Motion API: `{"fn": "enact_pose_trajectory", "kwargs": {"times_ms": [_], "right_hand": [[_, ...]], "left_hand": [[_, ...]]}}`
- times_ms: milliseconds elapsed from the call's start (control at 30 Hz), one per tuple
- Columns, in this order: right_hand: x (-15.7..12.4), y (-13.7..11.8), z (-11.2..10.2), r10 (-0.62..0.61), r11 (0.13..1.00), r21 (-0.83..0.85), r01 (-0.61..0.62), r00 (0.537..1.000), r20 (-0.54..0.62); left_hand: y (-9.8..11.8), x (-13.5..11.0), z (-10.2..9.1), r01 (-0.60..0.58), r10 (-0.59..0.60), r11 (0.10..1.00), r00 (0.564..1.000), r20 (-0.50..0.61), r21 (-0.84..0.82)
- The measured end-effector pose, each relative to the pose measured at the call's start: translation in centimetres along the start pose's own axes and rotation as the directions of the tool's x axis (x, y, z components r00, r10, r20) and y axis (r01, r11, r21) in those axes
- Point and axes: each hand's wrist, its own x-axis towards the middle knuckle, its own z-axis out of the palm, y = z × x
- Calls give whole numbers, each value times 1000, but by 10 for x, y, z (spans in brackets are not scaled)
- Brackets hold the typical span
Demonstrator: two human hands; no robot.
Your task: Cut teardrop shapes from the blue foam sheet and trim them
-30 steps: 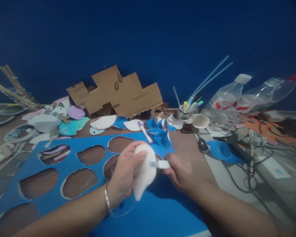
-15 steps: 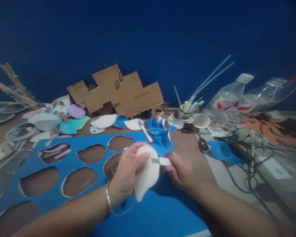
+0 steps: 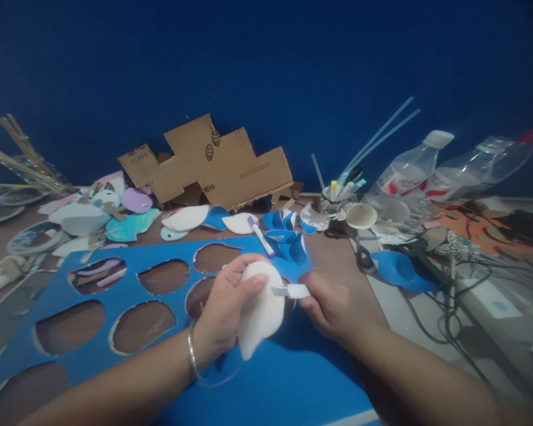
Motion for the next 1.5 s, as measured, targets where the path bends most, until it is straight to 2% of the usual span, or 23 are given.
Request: {"fn": "enact_pose_trajectory", "kwargs": {"times_ms": [200,367,767,1000,1133,1233,1333,1433,1500], "right_hand": [[1,-1,2,-14,1000,-12,14,999,-32],[4,-1,-3,-29,999,-28,29,1000,-7],[-1,1,3,5,1000,10,-5,1000,-13],[0,0,-1,46,997,57,-48,999,22],[-1,-1,-1,126,979,155,-130,991,36],[-3,-1,0,229,936,261,-235,972,54],[-4,0,7,361,850,387,-357,930,66],[-4,2,17,481,705,545,-453,871,101],[-1,5,23,510,582,653,-484,843,170]], "left_hand": [[-2,-3,2,-3,3,1000,1000,20,-5],[0,-3,1,-1,1,1000,1000,2,-16],[0,-2,0,-18,19,999,1000,-16,28],[-1,-2,0,-23,25,998,999,-20,61],[0,-2,-1,-29,30,998,999,-12,62],[2,-2,-1,-30,30,997,1000,-5,75],[2,-1,1,-7,13,991,999,-43,137],[0,2,3,32,-5,977,992,-126,211],[-2,5,3,68,-26,962,987,-160,263]]}}
